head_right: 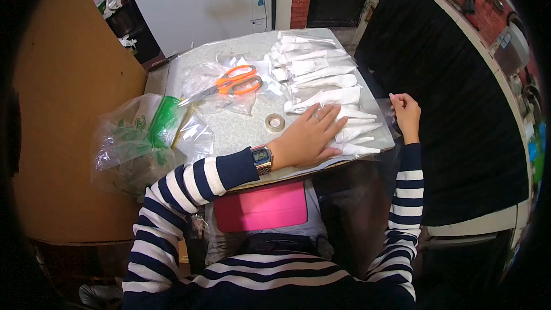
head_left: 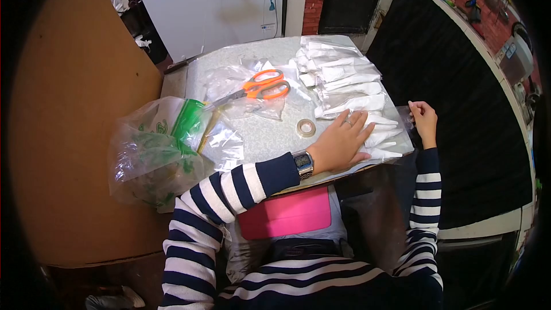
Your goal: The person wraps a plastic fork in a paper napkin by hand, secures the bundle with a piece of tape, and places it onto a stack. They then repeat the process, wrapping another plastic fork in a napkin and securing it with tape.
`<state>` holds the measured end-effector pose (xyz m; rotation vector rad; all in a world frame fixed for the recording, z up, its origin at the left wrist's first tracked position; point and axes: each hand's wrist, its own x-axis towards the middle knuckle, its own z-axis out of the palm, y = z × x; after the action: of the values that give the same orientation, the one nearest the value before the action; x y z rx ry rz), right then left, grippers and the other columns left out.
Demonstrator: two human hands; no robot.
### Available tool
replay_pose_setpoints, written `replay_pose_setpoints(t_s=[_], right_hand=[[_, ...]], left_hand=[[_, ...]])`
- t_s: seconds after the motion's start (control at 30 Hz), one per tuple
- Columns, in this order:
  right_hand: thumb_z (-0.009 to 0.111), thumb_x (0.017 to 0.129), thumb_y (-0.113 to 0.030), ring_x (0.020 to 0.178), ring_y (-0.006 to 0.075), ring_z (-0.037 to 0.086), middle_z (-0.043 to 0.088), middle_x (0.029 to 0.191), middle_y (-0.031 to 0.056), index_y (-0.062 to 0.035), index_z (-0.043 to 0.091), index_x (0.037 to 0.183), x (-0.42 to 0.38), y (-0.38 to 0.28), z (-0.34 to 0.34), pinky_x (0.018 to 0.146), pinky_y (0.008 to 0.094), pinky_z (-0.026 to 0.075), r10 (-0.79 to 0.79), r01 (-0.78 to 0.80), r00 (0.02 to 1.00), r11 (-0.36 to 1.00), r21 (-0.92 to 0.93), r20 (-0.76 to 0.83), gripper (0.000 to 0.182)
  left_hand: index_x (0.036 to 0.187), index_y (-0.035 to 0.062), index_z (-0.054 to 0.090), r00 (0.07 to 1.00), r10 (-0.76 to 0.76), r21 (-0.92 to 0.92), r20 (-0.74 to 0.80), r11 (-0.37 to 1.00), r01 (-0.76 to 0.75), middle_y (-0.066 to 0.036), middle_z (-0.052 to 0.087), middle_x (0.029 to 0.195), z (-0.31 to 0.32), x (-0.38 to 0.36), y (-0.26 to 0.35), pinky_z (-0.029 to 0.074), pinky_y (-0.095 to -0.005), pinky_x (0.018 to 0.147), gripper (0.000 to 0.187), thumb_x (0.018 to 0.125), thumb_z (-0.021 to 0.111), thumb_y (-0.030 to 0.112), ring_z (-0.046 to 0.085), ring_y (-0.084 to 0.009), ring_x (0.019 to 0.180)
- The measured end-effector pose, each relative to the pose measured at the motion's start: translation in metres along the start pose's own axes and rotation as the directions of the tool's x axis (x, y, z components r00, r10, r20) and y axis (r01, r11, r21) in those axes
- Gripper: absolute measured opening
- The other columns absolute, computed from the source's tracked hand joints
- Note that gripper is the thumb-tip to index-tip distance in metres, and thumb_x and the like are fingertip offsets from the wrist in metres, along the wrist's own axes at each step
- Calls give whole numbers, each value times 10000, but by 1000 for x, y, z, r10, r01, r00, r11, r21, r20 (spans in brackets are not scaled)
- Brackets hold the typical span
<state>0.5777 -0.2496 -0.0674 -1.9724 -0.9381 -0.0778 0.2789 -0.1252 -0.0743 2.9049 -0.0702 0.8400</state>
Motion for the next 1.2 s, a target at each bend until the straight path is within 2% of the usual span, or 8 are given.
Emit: replay_pose_setpoints(t_s=[0.17, 0.37, 0.5, 0.6, 0.7, 0.83, 1.0, 1.2], right_hand=[[692, 855, -204, 535, 81, 543, 616, 623, 27, 3, 665, 866, -2, -4, 1, 512, 240, 436, -36, 34, 999, 996, -78, -18, 209], [604, 909, -174, 861, 198, 621, 635, 996, 119, -4, 648, 992, -10, -13, -10, 745, 303, 488, -259, 203, 946, 942, -267, -193, 194], [521, 948, -176, 1058, 302, 568, 599, 1138, 150, -16, 635, 1064, -34, -59, -19, 924, 343, 435, -430, 369, 866, 894, -253, -256, 228], [477, 960, -235, 1182, 327, 506, 541, 1284, 156, -60, 598, 1176, -71, -87, -4, 1007, 413, 362, -567, 521, 821, 793, -316, -67, 303], [363, 983, -382, 1365, 317, 309, 346, 1480, 148, -151, 457, 1375, -106, -95, 20, 1085, 535, 154, -542, 576, 814, 704, -416, 209, 465], [330, 982, -474, 1386, 314, 266, 313, 1497, 141, -172, 459, 1378, -102, -84, 33, 1088, 568, 80, -497, 539, 839, 700, -469, 223, 515], [329, 980, -480, 1384, 316, 259, 281, 1509, 144, -177, 435, 1393, -82, -78, 29, 1085, 582, 78, -532, 562, 816, 636, -529, 228, 522], [385, 973, -439, 1365, 312, 284, 301, 1491, 143, -172, 445, 1378, -72, -76, 33, 1085, 583, 89, -551, 564, 806, 599, -569, 219, 489]], left_hand=[[1361, -21, 382, 997, -24, 8, 78, 1000, 23, -281, 410, 1359, -4, 0, 4, 291, -488, 1072, 675, 913, 497, 470, 411, -383, 1260], [1383, 1, 366, 998, -52, 37, 39, 998, 51, -286, 369, 1392, -7, -4, 10, 269, -492, 1083, 689, 905, 510, 476, 383, -394, 1283], [1413, 25, 337, 998, -52, 11, -26, 999, 52, -274, 320, 1436, -13, -1, 12, 235, -498, 1101, 706, 900, 518, 476, 324, -393, 1335], [1427, 33, 317, 999, -33, -1, 6, 999, 33, -261, 294, 1460, -14, -1, 14, 225, -503, 1105, 714, 897, 523, 466, 288, -391, 1362], [1431, 47, 317, 998, -61, 63, 1, 996, 61, -252, 285, 1470, -5, -3, 12, 227, -509, 1103, 705, 896, 525, 456, 279, -389, 1368], [1417, 80, 359, 997, -72, 80, -30, 994, 74, -243, 276, 1480, -7, -2, 12, 220, -516, 1105, 655, 901, 517, 452, 268, -385, 1375], [1354, 163, 474, 999, -53, 78, 11, 996, 52, -239, 261, 1489, -10, -4, 13, 207, -529, 1108, 543, 912, 492, 478, 257, -375, 1384], [1329, 183, 506, 999, -34, 127, 11, 991, 33, -238, 259, 1491, -17, -8, 11, 204, -535, 1107, 536, 908, 476, 514, 250, -371, 1390]])
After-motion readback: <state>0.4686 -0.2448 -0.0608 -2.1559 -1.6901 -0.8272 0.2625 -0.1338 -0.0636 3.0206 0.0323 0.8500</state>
